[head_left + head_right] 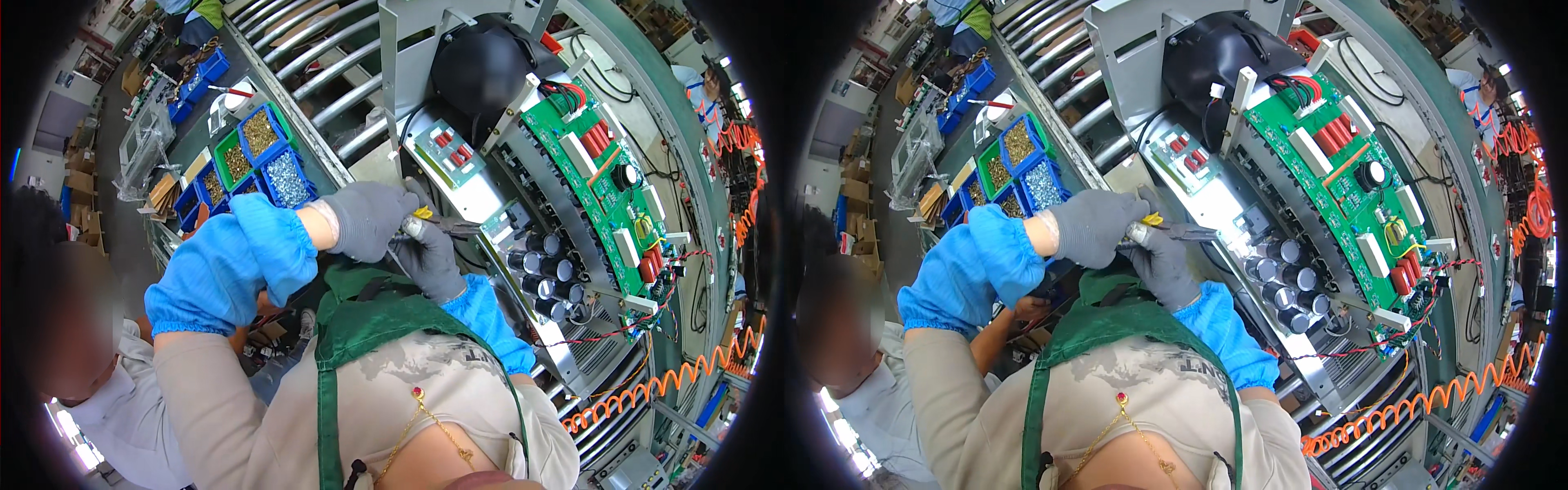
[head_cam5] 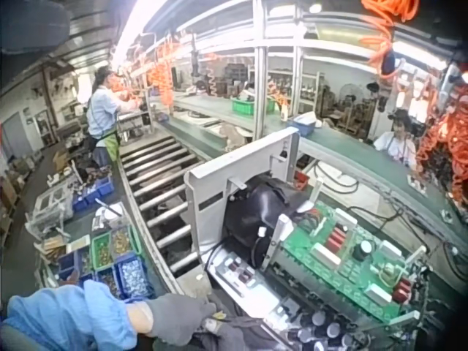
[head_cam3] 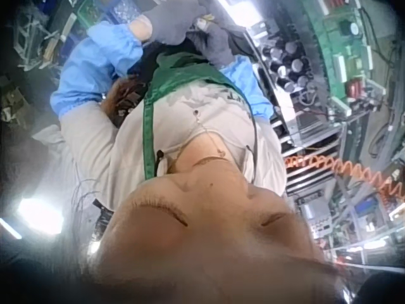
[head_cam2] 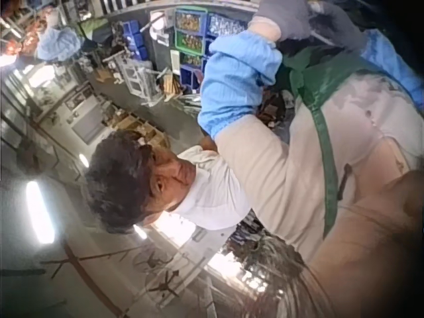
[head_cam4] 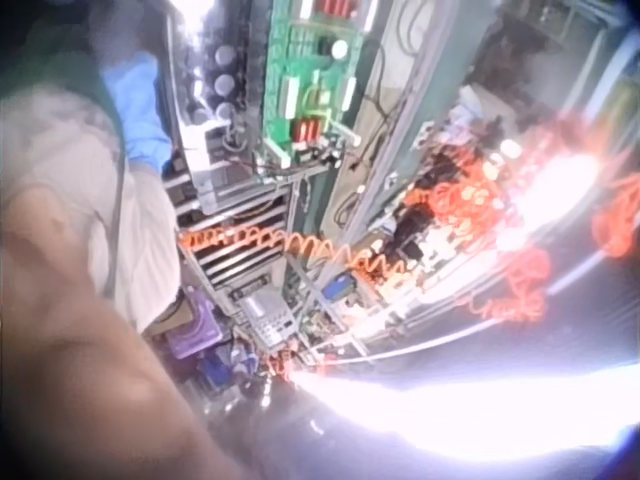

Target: The person uses a pneumatic screwdriver to fasten screws into a circuit board assembly on a factory line. They repeatedly pick up screws from blue bins, position them on the board, and drive them in with the tool. A coworker briefly approaches to observe the work.

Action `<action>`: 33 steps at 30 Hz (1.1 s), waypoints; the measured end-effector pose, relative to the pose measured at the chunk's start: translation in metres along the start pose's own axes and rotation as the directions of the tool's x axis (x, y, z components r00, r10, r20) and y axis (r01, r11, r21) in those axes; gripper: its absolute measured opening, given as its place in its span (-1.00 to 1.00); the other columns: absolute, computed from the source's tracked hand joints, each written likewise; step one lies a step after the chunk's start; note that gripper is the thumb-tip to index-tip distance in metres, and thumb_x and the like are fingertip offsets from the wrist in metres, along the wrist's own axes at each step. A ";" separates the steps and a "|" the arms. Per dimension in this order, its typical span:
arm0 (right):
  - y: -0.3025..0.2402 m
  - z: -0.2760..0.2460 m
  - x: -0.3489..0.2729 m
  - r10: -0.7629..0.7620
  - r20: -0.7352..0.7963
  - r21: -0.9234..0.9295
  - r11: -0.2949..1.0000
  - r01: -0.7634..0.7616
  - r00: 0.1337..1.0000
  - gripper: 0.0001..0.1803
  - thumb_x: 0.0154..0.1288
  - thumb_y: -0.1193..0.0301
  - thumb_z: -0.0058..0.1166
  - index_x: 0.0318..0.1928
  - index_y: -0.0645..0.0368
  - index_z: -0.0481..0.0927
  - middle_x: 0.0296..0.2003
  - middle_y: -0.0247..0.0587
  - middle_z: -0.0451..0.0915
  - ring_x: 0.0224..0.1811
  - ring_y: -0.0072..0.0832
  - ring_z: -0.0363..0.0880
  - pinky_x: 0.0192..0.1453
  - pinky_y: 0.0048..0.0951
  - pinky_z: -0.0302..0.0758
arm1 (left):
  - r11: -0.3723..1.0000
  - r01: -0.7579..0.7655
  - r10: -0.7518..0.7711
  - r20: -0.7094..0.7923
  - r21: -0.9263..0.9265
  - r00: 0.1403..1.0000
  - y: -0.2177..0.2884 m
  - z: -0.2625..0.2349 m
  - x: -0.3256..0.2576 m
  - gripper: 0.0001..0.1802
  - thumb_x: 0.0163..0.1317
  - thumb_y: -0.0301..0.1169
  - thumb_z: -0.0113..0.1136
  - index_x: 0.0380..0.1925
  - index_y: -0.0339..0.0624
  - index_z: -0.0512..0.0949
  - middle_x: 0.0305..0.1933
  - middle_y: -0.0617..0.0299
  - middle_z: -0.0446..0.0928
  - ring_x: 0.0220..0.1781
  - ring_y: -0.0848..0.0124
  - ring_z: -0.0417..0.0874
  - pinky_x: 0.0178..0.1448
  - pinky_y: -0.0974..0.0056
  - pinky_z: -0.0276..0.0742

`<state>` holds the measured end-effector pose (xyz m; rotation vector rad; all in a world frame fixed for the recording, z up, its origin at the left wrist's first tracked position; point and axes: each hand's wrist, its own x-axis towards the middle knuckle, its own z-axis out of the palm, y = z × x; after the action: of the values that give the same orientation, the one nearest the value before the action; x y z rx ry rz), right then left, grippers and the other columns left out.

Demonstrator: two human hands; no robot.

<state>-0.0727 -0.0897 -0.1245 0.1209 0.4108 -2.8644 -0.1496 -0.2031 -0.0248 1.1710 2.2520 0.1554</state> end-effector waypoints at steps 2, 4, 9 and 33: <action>-0.001 0.003 -0.001 -0.004 0.004 0.004 1.000 0.004 1.000 -0.34 0.14 0.57 -0.09 0.28 0.17 0.07 0.07 -0.06 0.33 0.12 -0.26 0.38 0.23 -0.18 0.34 | 1.000 -0.016 0.016 0.013 -0.002 1.000 -0.002 0.000 0.001 -0.51 -0.23 -0.52 0.10 -0.14 -0.25 0.35 -0.23 -0.01 0.43 -0.16 0.02 0.53 -0.10 0.08 0.45; -0.001 0.008 -0.001 -0.019 -0.019 -0.022 1.000 0.019 1.000 -0.40 0.13 0.54 -0.08 0.23 0.16 0.16 0.03 -0.07 0.38 0.09 -0.29 0.41 0.22 -0.18 0.33 | 1.000 -0.027 0.027 0.017 0.005 1.000 -0.006 0.001 0.002 -0.48 -0.24 -0.52 0.10 -0.12 -0.25 0.35 -0.22 -0.02 0.43 -0.17 0.01 0.53 -0.10 0.08 0.45; 0.000 0.000 0.002 0.012 -0.027 -0.018 1.000 -0.013 1.000 -0.44 0.13 0.54 -0.09 0.20 0.22 0.18 0.00 -0.06 0.41 0.09 -0.28 0.41 0.23 -0.18 0.32 | 1.000 -0.015 0.015 0.092 0.002 0.996 -0.004 -0.011 0.005 -0.45 -0.24 -0.50 0.12 -0.10 -0.26 0.35 -0.22 -0.03 0.43 -0.17 0.01 0.53 -0.10 0.08 0.45; 0.003 -0.048 -0.022 0.310 0.222 -0.642 0.760 -0.101 0.924 -0.10 0.13 0.03 0.10 0.31 0.25 -0.01 0.05 0.09 0.38 0.03 -0.24 0.47 0.05 -0.28 0.48 | 0.884 -0.059 0.026 -0.077 -0.464 0.997 -0.054 0.002 -0.092 -0.60 0.17 -0.10 0.05 -0.22 -0.22 0.54 -0.24 0.03 0.57 -0.21 0.16 0.58 -0.12 0.17 0.45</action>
<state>-0.0479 -0.0735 -0.1691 -0.3868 1.1603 -2.3159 -0.1467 -0.3074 -0.0046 0.9597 2.0794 0.7248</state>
